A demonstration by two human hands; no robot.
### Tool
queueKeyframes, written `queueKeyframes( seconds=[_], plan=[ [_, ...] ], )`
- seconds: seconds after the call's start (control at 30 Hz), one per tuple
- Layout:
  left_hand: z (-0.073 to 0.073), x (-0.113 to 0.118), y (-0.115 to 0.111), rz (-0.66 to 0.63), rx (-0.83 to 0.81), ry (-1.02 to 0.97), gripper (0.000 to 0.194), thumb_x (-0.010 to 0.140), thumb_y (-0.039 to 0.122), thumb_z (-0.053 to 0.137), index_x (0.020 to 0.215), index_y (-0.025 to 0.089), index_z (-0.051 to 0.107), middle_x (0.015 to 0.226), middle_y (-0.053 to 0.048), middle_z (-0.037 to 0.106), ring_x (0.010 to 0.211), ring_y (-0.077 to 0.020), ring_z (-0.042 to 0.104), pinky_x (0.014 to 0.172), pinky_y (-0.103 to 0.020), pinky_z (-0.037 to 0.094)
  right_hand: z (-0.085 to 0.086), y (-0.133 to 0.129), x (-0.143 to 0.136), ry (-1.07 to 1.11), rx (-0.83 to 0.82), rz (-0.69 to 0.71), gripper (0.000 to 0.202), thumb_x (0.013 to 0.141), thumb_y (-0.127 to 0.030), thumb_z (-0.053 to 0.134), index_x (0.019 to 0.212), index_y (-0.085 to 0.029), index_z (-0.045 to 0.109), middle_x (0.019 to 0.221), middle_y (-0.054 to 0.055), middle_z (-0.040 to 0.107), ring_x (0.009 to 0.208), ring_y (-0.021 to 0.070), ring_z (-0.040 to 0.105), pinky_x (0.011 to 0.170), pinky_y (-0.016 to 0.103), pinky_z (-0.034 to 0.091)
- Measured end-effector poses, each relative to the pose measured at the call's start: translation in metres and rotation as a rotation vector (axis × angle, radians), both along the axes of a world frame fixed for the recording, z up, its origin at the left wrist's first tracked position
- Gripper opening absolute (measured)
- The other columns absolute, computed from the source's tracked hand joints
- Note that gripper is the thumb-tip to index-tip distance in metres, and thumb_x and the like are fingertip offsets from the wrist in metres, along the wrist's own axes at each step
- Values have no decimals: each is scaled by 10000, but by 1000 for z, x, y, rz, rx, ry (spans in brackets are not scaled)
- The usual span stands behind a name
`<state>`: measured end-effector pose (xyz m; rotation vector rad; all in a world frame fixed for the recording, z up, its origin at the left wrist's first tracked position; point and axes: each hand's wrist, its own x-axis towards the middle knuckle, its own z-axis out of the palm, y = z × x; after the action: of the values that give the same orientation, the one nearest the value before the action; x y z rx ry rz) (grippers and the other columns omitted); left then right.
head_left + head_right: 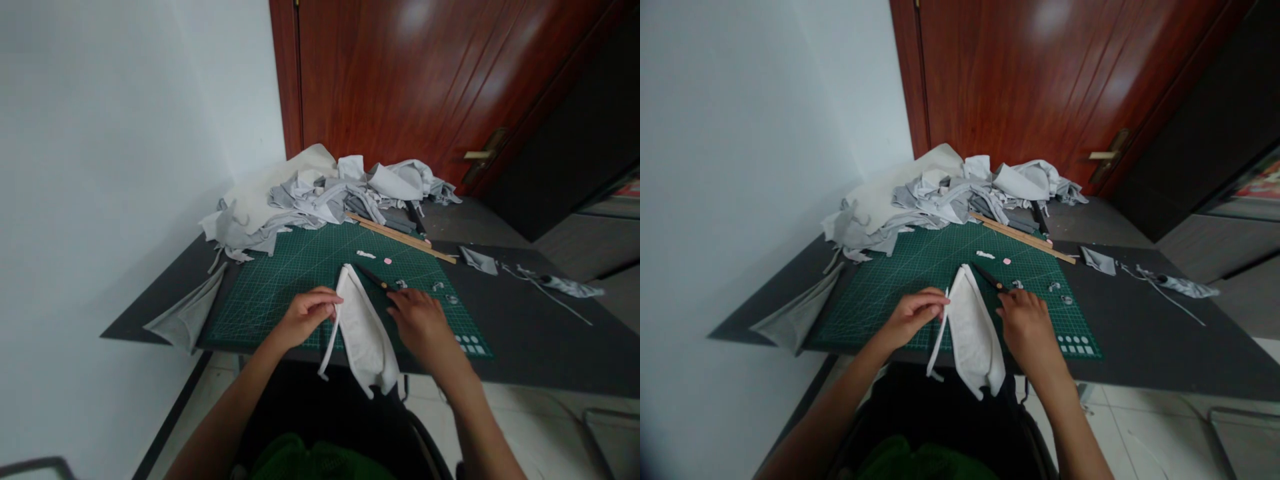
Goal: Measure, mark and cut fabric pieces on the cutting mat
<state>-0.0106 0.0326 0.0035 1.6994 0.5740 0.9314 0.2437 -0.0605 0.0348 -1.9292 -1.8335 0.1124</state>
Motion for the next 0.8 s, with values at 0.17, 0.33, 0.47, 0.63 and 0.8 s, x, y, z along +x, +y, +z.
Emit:
queueKeyframes(
  seconds=[0.17, 0.33, 0.47, 0.63, 0.8],
  plan=[
    [-4, -3, -4, 5, -85, -112, 448, 893, 571, 698, 1173, 233, 791, 1208, -101, 662, 933, -196, 647, 858, -348, 544, -9, -7, -79, 821, -154, 302, 325, 986, -514, 594, 1095, -228, 705, 836, 36, 715, 652, 185, 636, 617, 294, 467],
    [-11, -6, 2, 78, -136, -251, 433, 924, 508, 677, 1270, 256, 739, 1185, -94, 695, 992, -225, 659, 897, -391, 549, -15, -2, -100, 1161, -328, 397, 501, 926, -661, 607, 712, -210, 566, 575, -45, 542, 451, 90, 438, 455, 226, 325],
    [-4, 1, -5, -32, 198, 100, 364, 998, 394, 578, 1304, 249, 709, 1326, -111, 669, 1234, -267, 608, 1070, -445, 476, 3, 9, -45, 1376, 9, 214, 412, 921, -547, 692, 722, -197, 605, 564, -43, 557, 492, 88, 483, 505, 216, 420],
    [4, 16, -23, 24, 607, 645, 168, 957, 321, 669, 1085, 259, 759, 1176, -56, 717, 1178, -249, 615, 1083, -428, 443, 6, 14, 51, 1580, 709, -312, 230, 861, -364, 765, 888, -220, 588, 913, 19, 718, 840, 150, 724, 778, 309, 616],
    [2, 15, -18, 310, 684, 818, 244, 925, 392, 720, 1127, 255, 740, 1237, -59, 698, 1186, -279, 593, 1020, -428, 467, -4, 8, 78, 1367, 770, -401, 322, 836, -378, 783, 1058, -229, 605, 1002, 35, 726, 968, 197, 744, 872, 388, 600]
  ],
)
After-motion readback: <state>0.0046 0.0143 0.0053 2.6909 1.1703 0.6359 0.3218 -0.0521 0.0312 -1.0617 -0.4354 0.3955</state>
